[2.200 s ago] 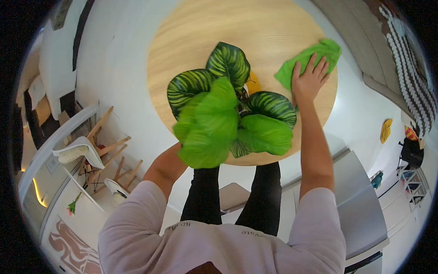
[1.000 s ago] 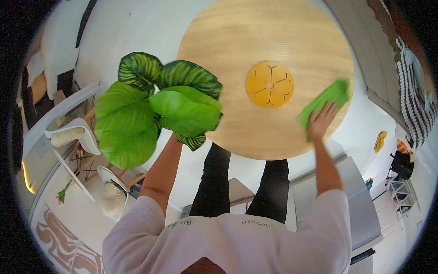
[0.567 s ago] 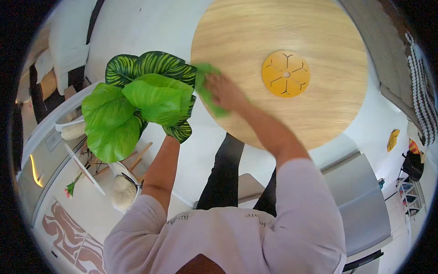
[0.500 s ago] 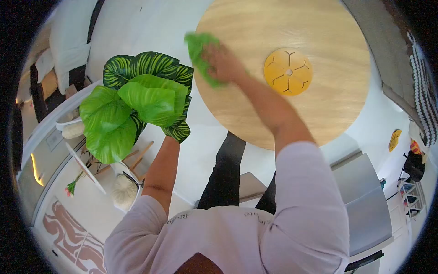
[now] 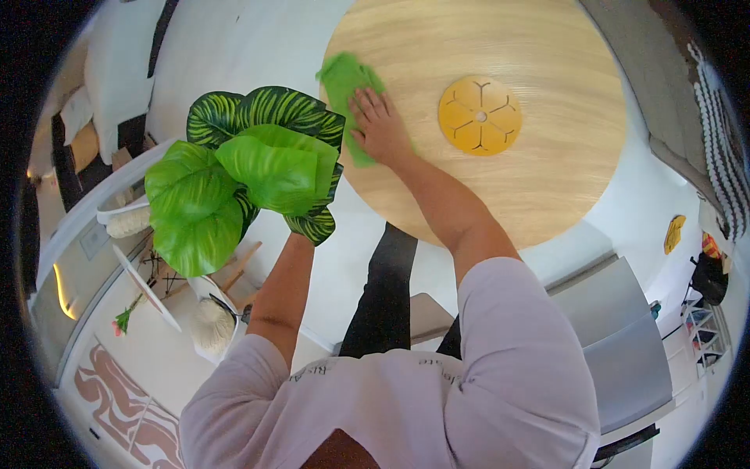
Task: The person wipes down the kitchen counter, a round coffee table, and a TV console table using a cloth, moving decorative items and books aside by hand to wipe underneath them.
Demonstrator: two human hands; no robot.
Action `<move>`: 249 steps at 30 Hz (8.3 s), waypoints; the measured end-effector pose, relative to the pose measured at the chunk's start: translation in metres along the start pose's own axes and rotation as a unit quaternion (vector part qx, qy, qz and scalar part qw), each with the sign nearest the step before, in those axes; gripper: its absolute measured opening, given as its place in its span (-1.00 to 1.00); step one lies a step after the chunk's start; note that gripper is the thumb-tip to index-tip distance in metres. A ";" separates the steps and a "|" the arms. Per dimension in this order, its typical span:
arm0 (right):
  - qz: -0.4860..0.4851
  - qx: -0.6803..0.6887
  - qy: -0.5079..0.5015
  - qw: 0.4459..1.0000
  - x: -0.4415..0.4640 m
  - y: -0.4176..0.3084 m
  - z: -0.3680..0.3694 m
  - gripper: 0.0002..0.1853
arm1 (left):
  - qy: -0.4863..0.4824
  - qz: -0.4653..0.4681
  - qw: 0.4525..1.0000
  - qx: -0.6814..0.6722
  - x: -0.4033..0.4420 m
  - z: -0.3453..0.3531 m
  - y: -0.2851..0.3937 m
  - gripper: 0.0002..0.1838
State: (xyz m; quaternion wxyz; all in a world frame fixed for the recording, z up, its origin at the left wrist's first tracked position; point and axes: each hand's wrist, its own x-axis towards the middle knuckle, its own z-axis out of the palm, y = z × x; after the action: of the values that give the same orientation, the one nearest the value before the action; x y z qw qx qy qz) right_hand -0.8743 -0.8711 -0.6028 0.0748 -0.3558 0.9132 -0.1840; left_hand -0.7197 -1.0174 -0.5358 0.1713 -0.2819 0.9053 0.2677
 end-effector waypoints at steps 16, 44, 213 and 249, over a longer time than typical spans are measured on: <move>0.186 -0.059 0.067 0.978 0.008 0.033 0.001 -0.20 | -0.002 0.021 1.000 0.021 0.000 0.008 0.024 -0.26; 0.147 -0.134 -0.019 0.980 -0.229 0.301 -0.121 -0.29 | -0.042 0.344 0.927 0.146 0.028 0.160 0.230 -0.27; 0.440 0.351 0.517 0.645 1.613 0.734 -0.374 -0.43 | -0.647 0.108 0.538 -0.529 1.756 -0.720 0.812 -0.35; 0.626 -0.063 0.467 0.622 1.564 0.847 -0.482 0.03 | -0.743 0.018 0.564 -0.360 1.797 -0.640 0.852 -0.26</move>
State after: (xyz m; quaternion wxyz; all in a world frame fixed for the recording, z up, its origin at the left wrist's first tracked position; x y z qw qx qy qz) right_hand -2.6811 -1.2191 -0.4972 -0.2872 0.4312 0.8370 -0.1759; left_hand -2.7405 -1.5471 -0.5225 0.6630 -0.0058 0.2925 0.6891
